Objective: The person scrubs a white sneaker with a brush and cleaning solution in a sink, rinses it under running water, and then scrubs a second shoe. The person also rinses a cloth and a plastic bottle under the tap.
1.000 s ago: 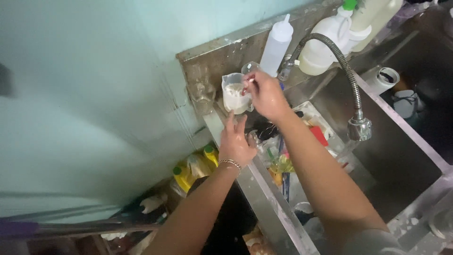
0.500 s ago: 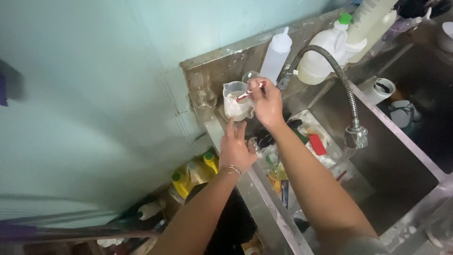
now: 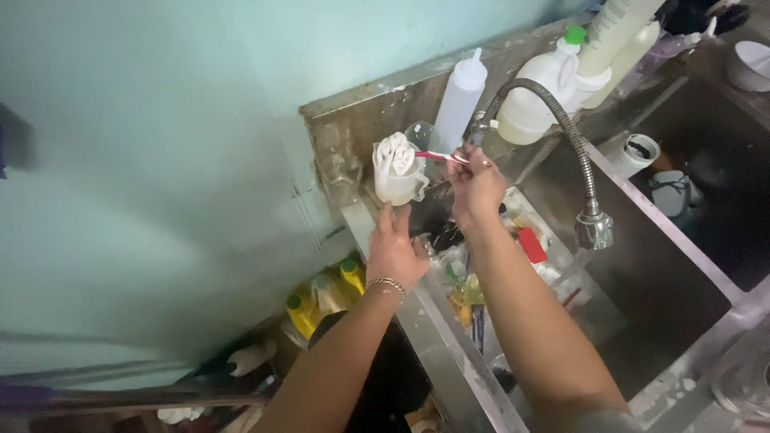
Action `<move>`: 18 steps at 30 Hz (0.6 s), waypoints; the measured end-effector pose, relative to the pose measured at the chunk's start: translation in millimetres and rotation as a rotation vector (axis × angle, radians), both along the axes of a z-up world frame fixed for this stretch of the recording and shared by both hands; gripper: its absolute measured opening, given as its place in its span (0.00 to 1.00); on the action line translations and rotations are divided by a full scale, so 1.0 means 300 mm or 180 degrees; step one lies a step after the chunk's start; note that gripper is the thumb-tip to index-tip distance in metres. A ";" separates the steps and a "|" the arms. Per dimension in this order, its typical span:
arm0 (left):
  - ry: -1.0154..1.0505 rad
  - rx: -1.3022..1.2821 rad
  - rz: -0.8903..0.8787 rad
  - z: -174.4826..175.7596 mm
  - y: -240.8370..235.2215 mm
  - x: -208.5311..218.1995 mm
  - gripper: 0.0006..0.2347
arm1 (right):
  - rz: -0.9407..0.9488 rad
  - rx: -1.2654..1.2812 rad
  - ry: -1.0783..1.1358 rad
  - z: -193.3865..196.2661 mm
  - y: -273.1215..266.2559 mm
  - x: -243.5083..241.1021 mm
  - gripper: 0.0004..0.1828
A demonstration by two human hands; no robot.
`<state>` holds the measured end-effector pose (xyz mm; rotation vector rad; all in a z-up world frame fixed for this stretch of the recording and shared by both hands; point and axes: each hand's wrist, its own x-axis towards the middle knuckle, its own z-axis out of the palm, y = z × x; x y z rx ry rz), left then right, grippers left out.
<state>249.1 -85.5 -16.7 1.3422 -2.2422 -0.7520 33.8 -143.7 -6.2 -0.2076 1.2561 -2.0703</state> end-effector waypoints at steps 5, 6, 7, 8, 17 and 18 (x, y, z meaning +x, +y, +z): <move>-0.0036 -0.0021 0.0080 -0.016 0.004 -0.002 0.27 | -0.0301 -0.0380 -0.0550 0.058 0.063 -0.022 0.14; -0.0039 -0.0016 0.0069 -0.023 0.000 -0.003 0.27 | -0.0313 -0.0376 -0.0552 0.129 0.104 0.007 0.14; -0.0077 -0.0038 0.0074 -0.029 -0.003 -0.004 0.26 | -0.0465 -0.0526 -0.0651 0.200 0.145 0.035 0.14; -0.0115 -0.0063 0.0080 -0.034 -0.007 -0.005 0.24 | -0.0615 -0.0679 -0.0749 0.273 0.185 0.064 0.14; -0.0196 0.0384 0.0060 0.066 -0.001 -0.009 0.21 | -0.1093 -0.0998 -0.0523 0.540 0.513 -0.026 0.14; -0.0200 0.0395 0.0020 0.059 0.001 -0.012 0.21 | -0.1133 -0.0989 -0.0516 0.543 0.557 -0.067 0.14</move>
